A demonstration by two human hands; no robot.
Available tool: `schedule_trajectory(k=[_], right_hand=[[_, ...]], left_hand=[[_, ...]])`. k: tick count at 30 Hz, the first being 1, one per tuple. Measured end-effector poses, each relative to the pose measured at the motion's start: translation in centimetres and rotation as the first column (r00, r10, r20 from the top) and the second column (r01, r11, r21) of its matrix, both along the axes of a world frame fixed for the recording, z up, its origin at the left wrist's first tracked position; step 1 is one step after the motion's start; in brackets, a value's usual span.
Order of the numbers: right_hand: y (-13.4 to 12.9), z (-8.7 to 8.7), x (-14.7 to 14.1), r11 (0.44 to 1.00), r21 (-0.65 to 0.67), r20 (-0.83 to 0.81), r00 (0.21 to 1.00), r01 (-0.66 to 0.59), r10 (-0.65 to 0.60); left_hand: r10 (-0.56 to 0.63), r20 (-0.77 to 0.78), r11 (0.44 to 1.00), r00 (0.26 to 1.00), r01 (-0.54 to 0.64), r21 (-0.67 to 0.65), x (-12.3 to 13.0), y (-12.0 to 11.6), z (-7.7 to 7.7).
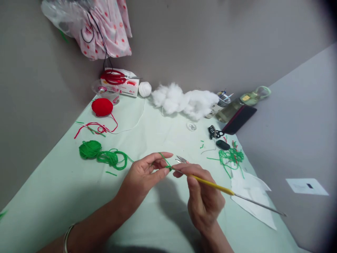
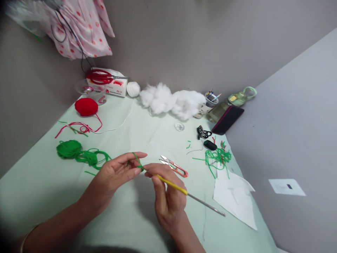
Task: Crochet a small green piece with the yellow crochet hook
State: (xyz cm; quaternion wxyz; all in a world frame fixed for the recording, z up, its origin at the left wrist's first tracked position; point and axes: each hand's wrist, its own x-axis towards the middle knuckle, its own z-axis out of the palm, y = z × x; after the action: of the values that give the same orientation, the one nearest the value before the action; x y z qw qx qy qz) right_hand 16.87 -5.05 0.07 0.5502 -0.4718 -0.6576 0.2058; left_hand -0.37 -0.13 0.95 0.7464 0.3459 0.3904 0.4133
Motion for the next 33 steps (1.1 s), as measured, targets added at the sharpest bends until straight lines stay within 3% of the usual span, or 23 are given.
schedule_trajectory(k=[8, 12, 14, 17, 19, 22, 24, 26, 30, 33], right_hand=[[0.4, 0.7, -0.5, 0.993, 0.114, 0.214, 0.977, -0.001, -0.024], [0.4, 0.3, -0.5, 0.982, 0.191, 0.383, 0.921, -0.002, -0.072], [0.4, -0.2, -0.4, 0.974, 0.225, 0.469, 0.874, 0.020, -0.126], [0.3, -0.6, -0.3, 0.951, 0.309, 0.528, 0.830, 0.012, -0.181], [0.4, -0.3, -0.4, 0.963, 0.268, 0.439, 0.886, 0.029, -0.149], [0.7, 0.6, -0.7, 0.991, 0.079, 0.084, 0.990, 0.105, -0.112], [1.0, 1.0, -1.0, 0.995, -0.033, -0.131, 0.987, 0.091, -0.094], [1.4, 1.2, -1.2, 0.994, -0.098, -0.221, 0.973, 0.039, -0.060], [1.5, 0.9, -1.5, 0.994, -0.106, -0.144, 0.989, 0.025, -0.040], [1.0, 0.5, -1.5, 0.995, 0.006, 0.069, 0.993, 0.095, -0.096]], left_hand=[[0.083, -0.158, 0.990, 0.984, -0.064, 0.124, 0.1, -0.1, -0.2], [0.090, -0.146, 0.988, 0.985, -0.070, 0.137, 0.3, -0.3, -0.2], [0.085, -0.102, 0.992, 0.991, -0.074, 0.106, 0.3, -0.4, -0.2], [0.005, 0.083, 0.997, 0.997, 0.001, -0.075, 0.3, -0.4, -0.1], [-0.042, 0.220, 0.977, 0.975, 0.087, -0.197, 0.2, -0.2, -0.1], [-0.029, 0.270, 0.967, 0.962, 0.095, -0.235, 0.0, 0.1, -0.1], [-0.018, 0.238, 0.979, 0.971, 0.065, -0.194, 0.0, 0.2, -0.2], [-0.038, 0.210, 0.986, 0.977, 0.071, -0.151, 0.1, 0.1, -0.3], [-0.055, 0.165, 0.991, 0.985, 0.075, -0.114, 0.4, -0.3, -0.4], [-0.006, 0.158, 0.991, 0.987, 0.026, -0.129, 0.5, -0.4, -0.4]])
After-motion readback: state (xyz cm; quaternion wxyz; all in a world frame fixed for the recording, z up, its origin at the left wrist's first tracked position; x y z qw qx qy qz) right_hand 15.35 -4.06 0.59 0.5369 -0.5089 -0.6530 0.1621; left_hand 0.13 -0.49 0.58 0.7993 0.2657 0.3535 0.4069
